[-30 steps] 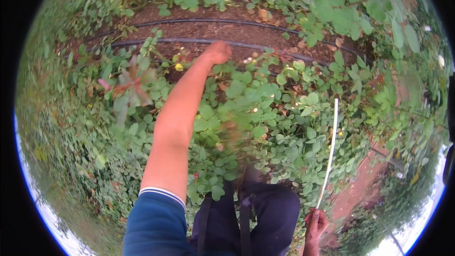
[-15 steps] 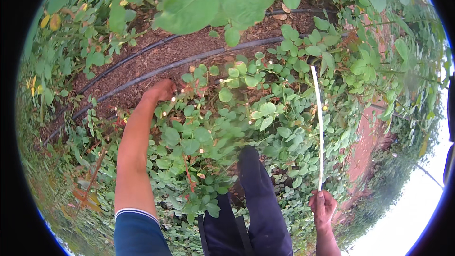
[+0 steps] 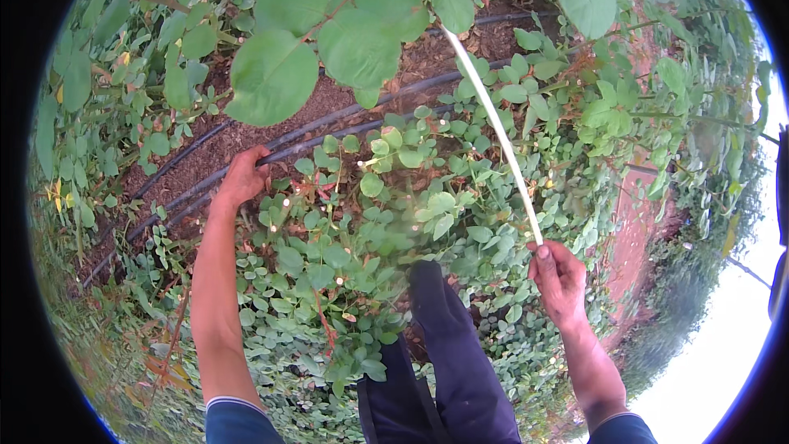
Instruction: The person installs a drip irrigation system in a garden. They connect white plastic tubes to blue valves on black pipes, adjust the connections, and move between plants to secure the setup.
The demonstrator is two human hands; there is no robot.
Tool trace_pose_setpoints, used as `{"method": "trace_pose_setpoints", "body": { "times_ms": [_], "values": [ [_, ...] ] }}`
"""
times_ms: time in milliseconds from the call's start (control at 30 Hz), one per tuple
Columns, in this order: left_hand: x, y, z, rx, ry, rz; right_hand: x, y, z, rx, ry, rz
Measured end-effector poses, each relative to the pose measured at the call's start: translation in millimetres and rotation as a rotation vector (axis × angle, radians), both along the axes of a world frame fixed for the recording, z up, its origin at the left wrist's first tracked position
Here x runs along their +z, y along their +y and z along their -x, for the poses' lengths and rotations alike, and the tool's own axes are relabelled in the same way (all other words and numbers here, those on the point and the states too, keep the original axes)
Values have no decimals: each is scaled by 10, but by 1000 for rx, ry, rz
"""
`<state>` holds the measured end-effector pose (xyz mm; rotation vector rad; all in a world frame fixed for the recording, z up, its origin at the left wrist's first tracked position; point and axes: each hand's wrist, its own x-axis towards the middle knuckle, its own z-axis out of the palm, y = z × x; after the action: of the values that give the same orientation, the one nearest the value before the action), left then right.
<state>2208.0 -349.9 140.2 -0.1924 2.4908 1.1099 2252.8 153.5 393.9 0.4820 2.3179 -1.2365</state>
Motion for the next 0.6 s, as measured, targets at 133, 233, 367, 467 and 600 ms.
{"method": "trace_pose_setpoints", "body": {
  "times_ms": [133, 233, 367, 467, 600],
  "values": [
    [205, 92, -46, 97, -4, -36, -38, -235, 259, -189, 118, 31],
    [266, 108, -55, 112, 10, -15, -98, -357, 459, 17, -97, 30],
    [255, 84, -68, 132, -56, -13, 124, -248, 541, -122, -121, 428],
    [221, 83, -105, 101, -18, 20, 216, -340, 526, -183, 235, 307],
    [165, 91, -145, 139, -10, -54, 259, -616, 689, -166, -323, 361]
  ]
}}
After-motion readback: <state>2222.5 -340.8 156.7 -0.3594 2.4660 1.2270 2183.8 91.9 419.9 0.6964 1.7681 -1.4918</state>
